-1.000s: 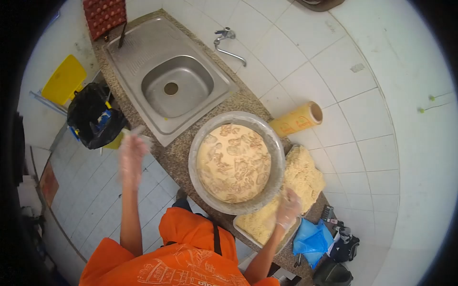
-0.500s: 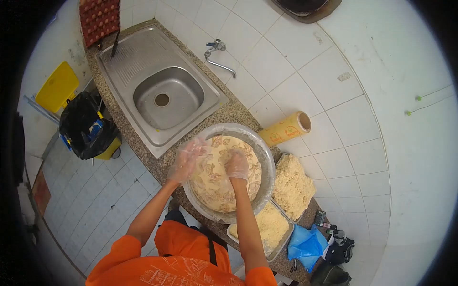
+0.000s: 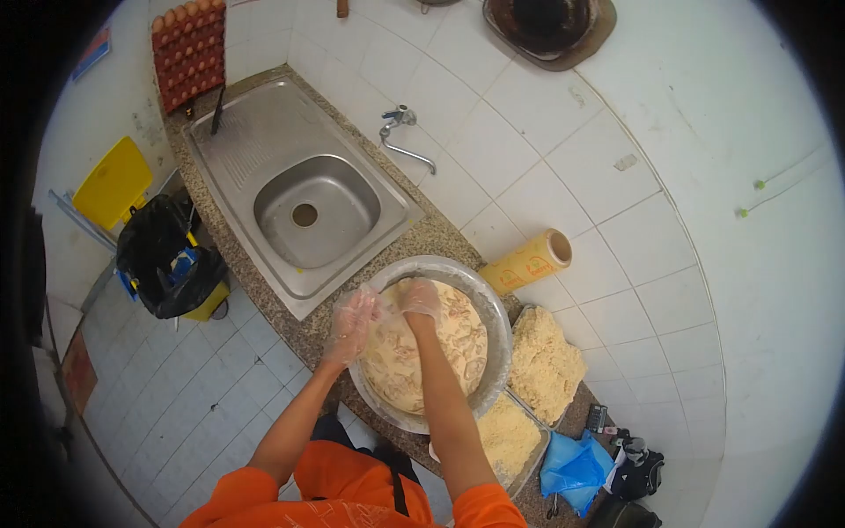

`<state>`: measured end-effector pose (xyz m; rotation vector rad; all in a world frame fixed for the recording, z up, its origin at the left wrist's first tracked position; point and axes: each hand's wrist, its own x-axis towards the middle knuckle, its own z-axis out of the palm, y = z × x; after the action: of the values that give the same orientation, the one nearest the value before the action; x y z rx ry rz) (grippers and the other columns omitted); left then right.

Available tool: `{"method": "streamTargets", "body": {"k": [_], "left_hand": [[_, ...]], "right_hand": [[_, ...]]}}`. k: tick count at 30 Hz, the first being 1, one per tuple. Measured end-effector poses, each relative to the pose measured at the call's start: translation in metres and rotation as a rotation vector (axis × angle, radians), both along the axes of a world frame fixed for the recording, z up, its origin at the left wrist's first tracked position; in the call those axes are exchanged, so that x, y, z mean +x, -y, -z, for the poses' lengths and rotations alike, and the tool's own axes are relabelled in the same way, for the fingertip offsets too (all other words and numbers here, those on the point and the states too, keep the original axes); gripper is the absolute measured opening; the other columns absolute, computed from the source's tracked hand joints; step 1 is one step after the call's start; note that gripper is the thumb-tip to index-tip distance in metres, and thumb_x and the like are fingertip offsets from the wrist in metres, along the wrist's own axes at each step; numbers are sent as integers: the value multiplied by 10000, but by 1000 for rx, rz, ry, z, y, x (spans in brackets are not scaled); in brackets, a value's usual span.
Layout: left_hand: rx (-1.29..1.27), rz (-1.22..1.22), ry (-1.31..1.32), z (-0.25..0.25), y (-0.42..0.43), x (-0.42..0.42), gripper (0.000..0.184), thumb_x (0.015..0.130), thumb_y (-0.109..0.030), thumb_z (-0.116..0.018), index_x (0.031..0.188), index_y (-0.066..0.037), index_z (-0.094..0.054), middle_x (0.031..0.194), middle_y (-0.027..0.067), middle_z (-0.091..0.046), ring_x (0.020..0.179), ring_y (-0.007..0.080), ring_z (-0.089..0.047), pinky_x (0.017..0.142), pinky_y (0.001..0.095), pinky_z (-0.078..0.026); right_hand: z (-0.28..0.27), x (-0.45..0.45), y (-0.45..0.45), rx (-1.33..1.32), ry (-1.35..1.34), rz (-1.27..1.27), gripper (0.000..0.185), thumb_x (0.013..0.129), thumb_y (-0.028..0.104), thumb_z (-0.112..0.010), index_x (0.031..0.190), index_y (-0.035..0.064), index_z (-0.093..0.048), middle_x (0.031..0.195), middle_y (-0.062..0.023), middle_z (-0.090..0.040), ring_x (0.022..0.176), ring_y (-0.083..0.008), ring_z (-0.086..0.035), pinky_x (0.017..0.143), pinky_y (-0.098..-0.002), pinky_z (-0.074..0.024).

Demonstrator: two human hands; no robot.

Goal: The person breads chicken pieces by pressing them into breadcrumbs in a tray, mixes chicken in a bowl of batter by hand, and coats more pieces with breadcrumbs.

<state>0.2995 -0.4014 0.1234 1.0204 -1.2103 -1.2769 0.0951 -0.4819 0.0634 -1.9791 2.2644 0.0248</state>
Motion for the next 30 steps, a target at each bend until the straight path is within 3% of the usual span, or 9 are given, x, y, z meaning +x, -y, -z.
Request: {"method": "streamTargets", "body": {"k": [6, 9, 12, 15, 16, 22, 25, 28, 30], "left_hand": [[88, -19, -46, 16, -1, -8, 407, 1086, -326, -510, 1266, 16, -637, 941, 28, -683, 804, 98, -588, 763, 284, -507], [123, 9, -68, 9, -1, -5, 393, 1081, -313, -526, 1285, 7, -628, 928, 11, -664, 802, 91, -574, 757, 273, -498], [127, 45, -125, 14, 1, -6, 379, 1076, -297, -539, 1301, -2, -621, 923, 1, -649, 794, 88, -560, 747, 266, -488], [118, 9, -132, 18, 2, -10, 350, 1061, -260, -570, 1277, 7, -636, 875, -6, -648, 764, 75, -562, 685, 264, -485], [115, -19, -123, 17, 1, -10, 337, 1054, -243, -583, 1262, 14, -645, 852, -8, -649, 750, 69, -565, 656, 264, -484], [81, -54, -32, 12, -3, -13, 304, 1053, -236, -584, 1229, -1, -662, 848, 7, -671, 732, 72, -576, 645, 273, -486], [48, -58, 28, 20, 0, -15, 315, 1055, -252, -574, 1223, -1, -665, 814, 43, -684, 705, 111, -591, 655, 305, -496], [11, -72, 161, 19, 1, -15, 342, 1054, -281, -562, 1204, 10, -660, 777, 102, -680, 685, 184, -606, 674, 354, -505], [9, -79, 180, 18, 0, -15, 353, 1051, -295, -559, 1177, 19, -660, 772, 136, -675, 695, 225, -625, 686, 374, -506]], "right_hand": [[-61, -32, -47, -119, 114, 112, 304, 853, 326, -741, 976, 48, -743, 1024, -225, -720, 964, -405, -685, 836, -463, -553], [-80, -66, -81, -338, 364, 90, 239, 864, 198, -744, 1025, 21, -746, 1014, -242, -729, 945, -406, -698, 854, -448, -551], [-94, -71, -117, -420, 283, 68, 196, 838, 48, -725, 1032, 44, -756, 1022, -209, -737, 955, -384, -702, 855, -423, -551], [-90, -87, -165, -179, 275, -324, 260, 761, 47, -713, 1013, 93, -757, 1028, -163, -728, 997, -360, -682, 894, -431, -542], [-95, -91, -178, -45, 259, -244, 322, 734, 24, -699, 1040, 110, -753, 1052, -144, -732, 1009, -342, -684, 907, -422, -548], [-82, -95, -160, -199, 160, -128, 299, 823, 242, -755, 1082, 91, -749, 1082, -170, -730, 1048, -352, -681, 934, -425, -537], [-57, -75, -138, 242, -130, -107, 394, 822, 384, -736, 1092, 96, -745, 1103, -183, -718, 1060, -349, -673, 940, -443, -527], [-4, -79, -137, 116, -231, -114, 423, 825, 433, -709, 1061, 84, -740, 1087, -190, -712, 1061, -350, -667, 947, -460, -517], [-6, -82, -148, 27, -115, -100, 344, 837, 327, -701, 1040, 49, -706, 1051, -214, -698, 1008, -374, -675, 893, -467, -535]]}}
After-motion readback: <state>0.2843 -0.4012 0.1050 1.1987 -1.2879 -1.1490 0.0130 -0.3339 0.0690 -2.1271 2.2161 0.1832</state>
